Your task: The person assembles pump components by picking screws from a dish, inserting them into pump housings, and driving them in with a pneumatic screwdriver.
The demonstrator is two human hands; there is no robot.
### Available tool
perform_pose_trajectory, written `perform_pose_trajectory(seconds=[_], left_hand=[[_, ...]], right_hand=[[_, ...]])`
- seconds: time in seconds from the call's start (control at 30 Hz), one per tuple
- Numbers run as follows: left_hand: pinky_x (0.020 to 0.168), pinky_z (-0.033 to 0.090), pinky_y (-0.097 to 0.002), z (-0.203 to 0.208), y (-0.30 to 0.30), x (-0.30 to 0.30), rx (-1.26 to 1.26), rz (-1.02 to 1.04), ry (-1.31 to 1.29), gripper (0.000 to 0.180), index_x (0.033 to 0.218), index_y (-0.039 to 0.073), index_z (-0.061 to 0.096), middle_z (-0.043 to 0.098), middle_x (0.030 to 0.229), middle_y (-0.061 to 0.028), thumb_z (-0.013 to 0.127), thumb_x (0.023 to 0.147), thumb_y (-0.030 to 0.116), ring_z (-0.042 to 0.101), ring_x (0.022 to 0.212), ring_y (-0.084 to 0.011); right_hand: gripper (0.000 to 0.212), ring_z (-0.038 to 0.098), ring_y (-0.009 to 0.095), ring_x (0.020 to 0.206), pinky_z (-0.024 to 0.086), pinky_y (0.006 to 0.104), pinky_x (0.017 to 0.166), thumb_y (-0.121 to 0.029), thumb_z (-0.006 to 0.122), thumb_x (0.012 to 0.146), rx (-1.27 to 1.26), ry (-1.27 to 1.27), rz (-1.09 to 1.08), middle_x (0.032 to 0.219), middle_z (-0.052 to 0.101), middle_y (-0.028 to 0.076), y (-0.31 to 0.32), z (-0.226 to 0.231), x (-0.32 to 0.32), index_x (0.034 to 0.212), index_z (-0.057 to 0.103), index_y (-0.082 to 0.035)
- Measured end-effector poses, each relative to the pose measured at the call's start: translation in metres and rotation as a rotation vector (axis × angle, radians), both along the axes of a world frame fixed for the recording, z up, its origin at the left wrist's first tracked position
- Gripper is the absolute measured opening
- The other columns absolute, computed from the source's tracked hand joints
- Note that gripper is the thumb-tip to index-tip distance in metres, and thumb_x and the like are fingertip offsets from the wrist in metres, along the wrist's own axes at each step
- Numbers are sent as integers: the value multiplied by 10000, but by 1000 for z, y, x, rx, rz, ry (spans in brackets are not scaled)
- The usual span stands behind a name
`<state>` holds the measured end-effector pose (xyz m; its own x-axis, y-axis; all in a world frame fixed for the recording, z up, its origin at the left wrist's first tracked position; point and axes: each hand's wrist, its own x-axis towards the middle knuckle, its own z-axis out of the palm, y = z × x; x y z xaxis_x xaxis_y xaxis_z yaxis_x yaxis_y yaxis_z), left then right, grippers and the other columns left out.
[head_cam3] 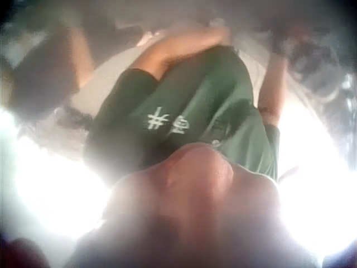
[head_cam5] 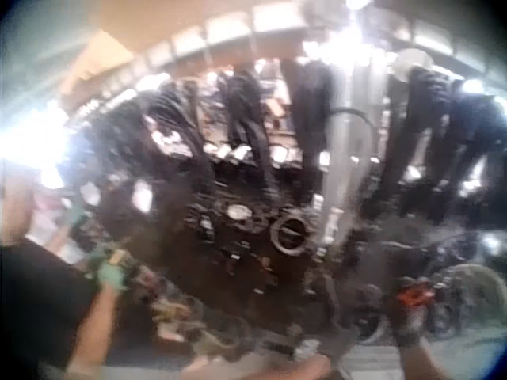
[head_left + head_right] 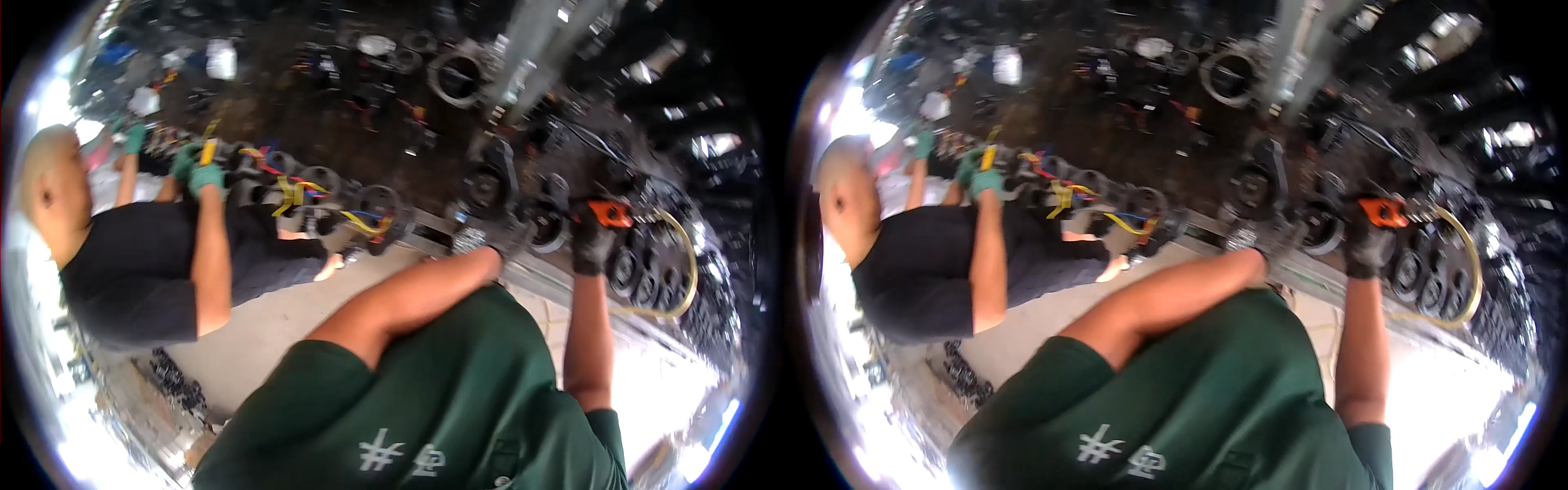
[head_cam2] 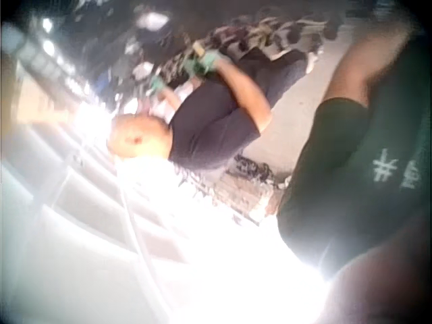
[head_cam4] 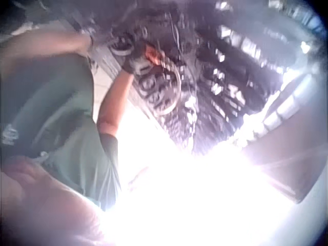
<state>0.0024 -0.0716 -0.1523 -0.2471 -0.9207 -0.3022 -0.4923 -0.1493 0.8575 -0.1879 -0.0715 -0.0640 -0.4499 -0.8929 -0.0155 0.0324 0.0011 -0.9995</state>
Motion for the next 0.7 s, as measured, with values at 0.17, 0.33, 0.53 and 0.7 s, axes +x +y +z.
perform_pose_trajectory(seconds=[0.17,0.33,0.53,0.7], left_hand=[[937,484,-488,6,11,-11,-78,159,135,575,1283,11,544,643,1145,-289,596,900,437,617,1072,-446],[981,470,-494,29,4,-1,122,90,94,581,1324,-15,512,618,1236,-303,619,880,345,586,1162,-454],[902,512,-498,41,1,6,204,88,4,560,1256,-14,575,667,1143,-289,604,870,392,642,1074,-437],[875,520,-497,42,1,2,137,174,74,516,1180,-10,631,682,1108,-283,600,840,377,664,1031,-423]], right_hand=[[248,640,176,800,535,307,710,-87,739,820,-299,368,-115,867,639,50,-10,27,36,1021,612,-19],[347,628,183,967,532,344,847,-67,703,848,-212,-66,49,1084,628,69,-11,4,3,1174,586,-49],[377,645,188,927,540,324,823,-2,688,857,-234,283,497,1092,653,68,-5,3,0,1219,595,-55],[465,644,184,928,542,333,848,49,724,786,-232,109,246,1063,666,57,-16,-16,12,1226,606,-45]])
